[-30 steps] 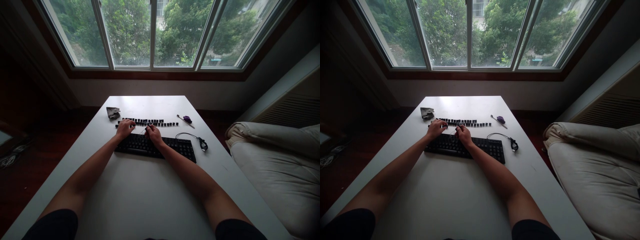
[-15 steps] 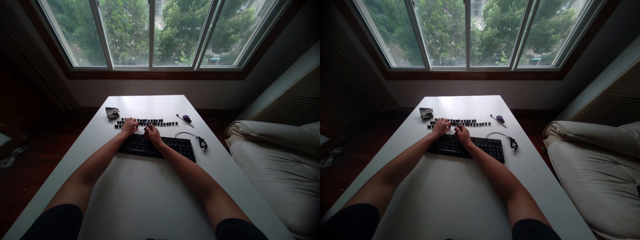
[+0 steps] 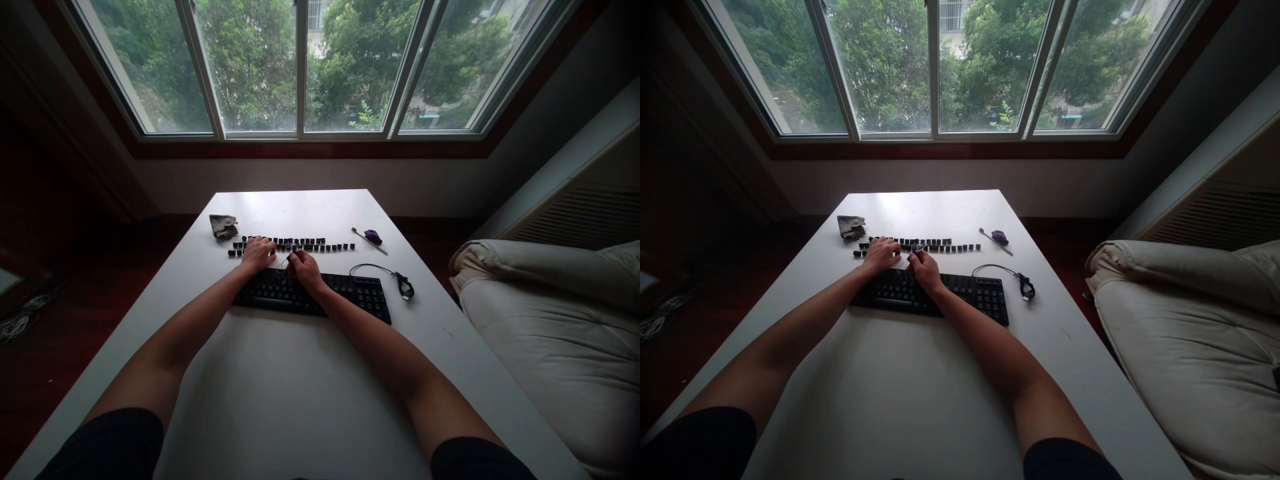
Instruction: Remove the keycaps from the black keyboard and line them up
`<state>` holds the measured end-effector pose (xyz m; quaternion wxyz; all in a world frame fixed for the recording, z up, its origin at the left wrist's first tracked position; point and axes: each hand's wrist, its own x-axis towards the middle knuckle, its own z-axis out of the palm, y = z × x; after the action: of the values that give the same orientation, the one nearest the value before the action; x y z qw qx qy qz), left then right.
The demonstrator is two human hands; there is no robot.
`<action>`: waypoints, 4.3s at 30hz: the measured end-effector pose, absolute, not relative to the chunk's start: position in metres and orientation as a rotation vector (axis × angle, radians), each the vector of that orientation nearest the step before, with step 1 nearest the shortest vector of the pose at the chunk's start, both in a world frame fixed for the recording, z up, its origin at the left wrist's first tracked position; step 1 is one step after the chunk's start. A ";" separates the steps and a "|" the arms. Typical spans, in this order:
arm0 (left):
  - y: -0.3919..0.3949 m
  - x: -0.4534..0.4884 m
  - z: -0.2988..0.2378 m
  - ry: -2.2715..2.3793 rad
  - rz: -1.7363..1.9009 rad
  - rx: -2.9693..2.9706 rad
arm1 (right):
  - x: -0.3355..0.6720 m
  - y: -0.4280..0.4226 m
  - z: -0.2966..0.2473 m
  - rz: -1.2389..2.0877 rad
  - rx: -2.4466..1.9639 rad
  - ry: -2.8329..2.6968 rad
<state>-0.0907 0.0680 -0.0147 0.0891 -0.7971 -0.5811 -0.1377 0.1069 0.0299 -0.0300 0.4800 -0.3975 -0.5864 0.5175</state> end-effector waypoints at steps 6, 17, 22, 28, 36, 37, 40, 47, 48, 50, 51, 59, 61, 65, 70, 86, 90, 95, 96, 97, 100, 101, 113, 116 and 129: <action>0.067 -0.091 -0.010 -1.694 -0.449 -2.372 | 0.108 0.029 -0.030 1.265 -0.978 -1.429; 0.067 -0.094 -0.009 -1.704 -0.460 -2.414 | 0.108 0.030 -0.031 1.260 -0.985 -1.436; 0.061 -0.093 -0.006 -1.729 -0.560 -2.357 | 0.108 0.029 -0.030 1.255 -0.976 -1.439; 0.045 -0.089 0.000 -1.731 -0.664 -2.365 | 0.107 0.028 -0.029 1.202 -0.991 -1.457; 0.013 -0.081 -0.008 -1.780 -0.768 -2.429 | 0.112 0.026 -0.013 1.086 -0.971 -1.715; 0.010 -0.082 -0.010 -1.791 -0.780 -2.426 | 0.114 0.025 -0.009 1.029 -0.962 -1.760; 0.004 -0.086 -0.012 -1.798 -0.793 -2.440 | 0.121 0.026 0.000 0.918 -0.927 -1.907; 0.000 -0.088 -0.012 -1.801 -0.756 -2.472 | 0.126 0.028 0.004 0.881 -0.916 -2.043; 0.000 -0.088 -0.013 -1.801 -0.755 -2.474 | 0.126 0.028 0.003 0.886 -0.914 -2.050; 0.000 -0.088 -0.013 -1.806 -0.757 -2.479 | 0.125 0.028 0.001 0.902 -0.910 -2.062; 0.000 -0.088 -0.013 -1.809 -0.759 -2.481 | 0.126 0.028 0.001 0.911 -0.905 -2.068; 0.000 -0.091 -0.015 -1.807 -0.758 -2.477 | 0.129 0.024 0.010 0.860 -0.700 -2.255; 0.000 -0.091 -0.014 -1.800 -0.760 -2.488 | 0.129 0.022 0.009 0.776 -0.693 -2.273; -0.003 -0.089 -0.010 -1.714 -0.764 -2.599 | 0.130 0.017 -0.001 0.575 -0.704 -2.291; -0.010 -0.086 -0.003 -1.450 -0.653 -2.872 | 0.130 0.012 -0.010 0.429 -0.781 -2.324; -0.009 -0.085 -0.004 -1.243 -0.815 -3.036 | 0.128 0.010 -0.018 0.270 -0.832 -2.368; -0.009 -0.086 -0.004 -1.249 -0.842 -3.067 | 0.129 0.010 -0.019 0.307 -0.840 -2.354; -0.010 -0.086 -0.005 -1.272 -0.875 -3.056 | 0.129 0.009 -0.018 0.359 -0.858 -2.326; -0.009 -0.086 -0.005 -1.271 -0.872 -3.056 | 0.129 0.009 -0.018 0.366 -0.864 -2.322; -0.009 -0.087 -0.006 -1.269 -0.868 -3.058 | 0.129 0.009 -0.018 0.370 -0.870 -2.318; -0.007 -0.088 -0.007 -1.265 -0.862 -3.069 | 0.129 0.010 -0.020 0.376 -0.881 -2.319; -0.007 -0.088 -0.007 -1.265 -0.862 -3.077 | 0.129 0.010 -0.021 0.378 -0.886 -2.320; -0.010 -0.089 -0.003 -1.293 -0.878 -3.107 | 0.127 0.006 -0.014 0.611 -0.934 -2.179; -0.011 -0.088 -0.001 -1.312 -0.913 -3.107 | 0.127 0.004 -0.013 0.630 -0.920 -2.140; -0.013 -0.085 0.001 -1.453 -1.002 -3.064 | 0.127 0.004 -0.012 0.671 -0.984 -2.013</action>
<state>-0.0847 -0.0129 0.0015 -0.1958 -0.8498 -0.4030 -0.2778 0.1273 0.0043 -0.0120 0.3907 -0.3874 -0.7922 0.2642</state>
